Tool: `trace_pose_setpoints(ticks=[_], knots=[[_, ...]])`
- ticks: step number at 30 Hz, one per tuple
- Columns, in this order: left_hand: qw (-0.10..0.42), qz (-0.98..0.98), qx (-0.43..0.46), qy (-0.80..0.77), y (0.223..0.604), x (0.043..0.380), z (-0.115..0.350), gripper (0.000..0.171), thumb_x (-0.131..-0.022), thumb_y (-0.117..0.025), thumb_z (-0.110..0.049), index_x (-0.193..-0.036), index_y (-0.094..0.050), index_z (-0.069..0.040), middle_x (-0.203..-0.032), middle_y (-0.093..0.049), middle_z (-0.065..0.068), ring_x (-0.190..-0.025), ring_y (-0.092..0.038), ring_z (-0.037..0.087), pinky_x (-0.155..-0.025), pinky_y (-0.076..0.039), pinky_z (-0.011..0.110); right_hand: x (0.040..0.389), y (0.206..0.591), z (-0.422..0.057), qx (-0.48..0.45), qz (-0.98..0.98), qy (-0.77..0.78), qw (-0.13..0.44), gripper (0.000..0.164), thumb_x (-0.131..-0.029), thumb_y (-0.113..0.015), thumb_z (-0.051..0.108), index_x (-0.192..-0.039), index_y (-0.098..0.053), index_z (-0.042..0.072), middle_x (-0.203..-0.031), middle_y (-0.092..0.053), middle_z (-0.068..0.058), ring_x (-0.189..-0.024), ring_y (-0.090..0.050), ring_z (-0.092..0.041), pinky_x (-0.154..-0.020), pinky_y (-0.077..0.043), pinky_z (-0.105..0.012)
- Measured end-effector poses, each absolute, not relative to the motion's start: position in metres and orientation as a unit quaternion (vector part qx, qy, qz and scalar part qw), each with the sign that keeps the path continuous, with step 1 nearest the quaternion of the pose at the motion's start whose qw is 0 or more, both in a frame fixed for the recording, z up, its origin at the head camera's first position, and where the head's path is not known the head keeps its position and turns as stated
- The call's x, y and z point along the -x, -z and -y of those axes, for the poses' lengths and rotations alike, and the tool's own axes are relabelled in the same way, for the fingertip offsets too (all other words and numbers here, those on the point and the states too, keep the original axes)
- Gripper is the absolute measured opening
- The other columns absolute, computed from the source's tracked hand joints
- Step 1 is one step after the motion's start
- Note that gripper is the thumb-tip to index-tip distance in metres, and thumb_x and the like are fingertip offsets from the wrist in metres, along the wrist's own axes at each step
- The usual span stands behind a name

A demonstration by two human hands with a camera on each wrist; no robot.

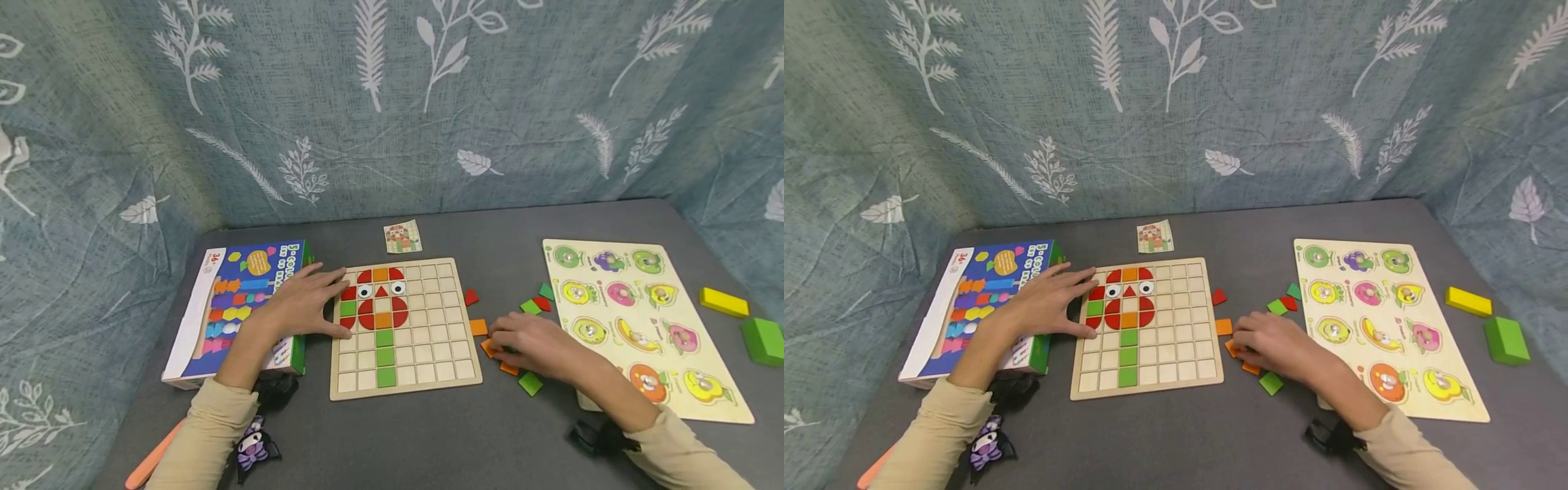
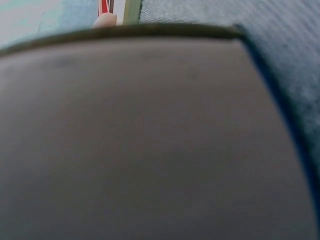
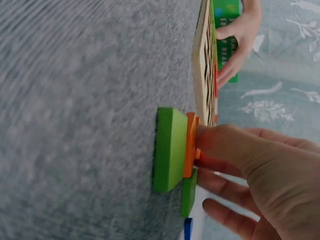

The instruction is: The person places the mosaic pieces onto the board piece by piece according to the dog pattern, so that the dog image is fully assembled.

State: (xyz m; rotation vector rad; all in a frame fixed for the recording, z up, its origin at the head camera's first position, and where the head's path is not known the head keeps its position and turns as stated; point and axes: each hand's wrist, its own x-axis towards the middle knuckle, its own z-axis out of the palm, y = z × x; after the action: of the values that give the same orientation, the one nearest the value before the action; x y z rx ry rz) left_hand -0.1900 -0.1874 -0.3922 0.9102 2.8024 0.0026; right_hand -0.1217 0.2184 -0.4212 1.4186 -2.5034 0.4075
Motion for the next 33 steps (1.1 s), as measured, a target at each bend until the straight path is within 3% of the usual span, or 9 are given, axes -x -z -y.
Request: trace_pose_setpoints(ticks=[4,10,14,21,26,29,33], knots=[[0.098,-0.946,-0.310,0.001,0.392,0.190,0.187,0.100,-0.074,-0.063,-0.075,-0.146,-0.044,-0.008,-0.157,-0.035,0.013,-0.146,-0.033,0.032,-0.123,-0.017,0.051,0.126,0.427,-0.223,-0.502,0.840,-0.159,0.132,0.021,-0.074,-0.083,0.015,-0.093,-0.073,0.017,-0.090,-0.063,0.006,-0.075,-0.052,-0.006,-0.061,-0.046,-0.017],[0.097,-0.945,-0.313,0.002,0.393,0.190,0.187,0.101,-0.073,-0.063,-0.075,-0.146,-0.044,-0.008,-0.157,-0.035,0.013,-0.145,-0.034,0.032,-0.123,-0.017,0.051,0.131,0.432,-0.228,-0.500,0.822,-0.230,0.147,0.013,-0.088,-0.072,0.024,-0.098,-0.075,0.018,-0.091,-0.062,0.007,-0.073,-0.050,-0.002,-0.060,-0.042,-0.009],[0.098,-0.946,-0.310,-0.002,0.392,0.190,0.187,0.101,-0.073,-0.063,-0.075,-0.146,-0.044,-0.008,-0.156,-0.036,0.013,-0.145,-0.033,0.032,-0.123,-0.016,0.051,0.131,0.434,-0.223,-0.494,0.816,-0.255,0.160,0.017,-0.093,-0.065,0.030,-0.099,-0.076,0.019,-0.091,-0.063,0.006,-0.074,-0.053,-0.001,-0.061,-0.044,-0.009],[0.099,-0.946,-0.308,-0.001,0.392,0.190,0.188,0.100,-0.073,-0.063,-0.075,-0.146,-0.044,-0.008,-0.156,-0.036,0.013,-0.146,-0.032,0.033,-0.123,-0.017,0.052,0.130,0.438,-0.198,-0.504,0.807,-0.231,0.204,0.018,-0.093,-0.065,0.030,-0.099,-0.077,0.018,-0.092,-0.064,0.003,-0.075,-0.057,-0.004,-0.062,-0.048,-0.016],[0.098,-0.947,-0.307,-0.001,0.392,0.190,0.188,0.100,-0.073,-0.063,-0.075,-0.146,-0.044,-0.009,-0.156,-0.036,0.013,-0.146,-0.031,0.034,-0.123,-0.017,0.051,0.133,0.439,-0.171,-0.506,0.806,-0.208,0.225,0.017,-0.083,-0.077,0.023,-0.099,-0.077,0.020,-0.091,-0.065,0.004,-0.072,-0.056,-0.004,-0.058,-0.046,-0.016],[0.096,-0.947,-0.307,-0.001,0.392,0.190,0.188,0.100,-0.073,-0.063,-0.074,-0.146,-0.044,-0.008,-0.156,-0.036,0.013,-0.145,-0.033,0.034,-0.123,-0.017,0.051,0.137,0.438,-0.152,-0.502,0.810,-0.200,0.226,0.020,-0.078,-0.080,0.022,-0.097,-0.077,0.020,-0.090,-0.066,0.004,-0.072,-0.056,-0.004,-0.058,-0.047,-0.016],[0.093,-0.946,-0.309,0.000,0.391,0.190,0.188,0.101,-0.073,-0.063,-0.075,-0.146,-0.044,-0.008,-0.156,-0.036,0.013,-0.143,-0.037,0.034,-0.123,-0.017,0.052,0.143,0.437,-0.130,-0.495,0.821,-0.194,0.210,0.016,-0.079,-0.080,0.024,-0.095,-0.078,0.020,-0.088,-0.067,0.005,-0.073,-0.056,-0.005,-0.059,-0.048,-0.016]])
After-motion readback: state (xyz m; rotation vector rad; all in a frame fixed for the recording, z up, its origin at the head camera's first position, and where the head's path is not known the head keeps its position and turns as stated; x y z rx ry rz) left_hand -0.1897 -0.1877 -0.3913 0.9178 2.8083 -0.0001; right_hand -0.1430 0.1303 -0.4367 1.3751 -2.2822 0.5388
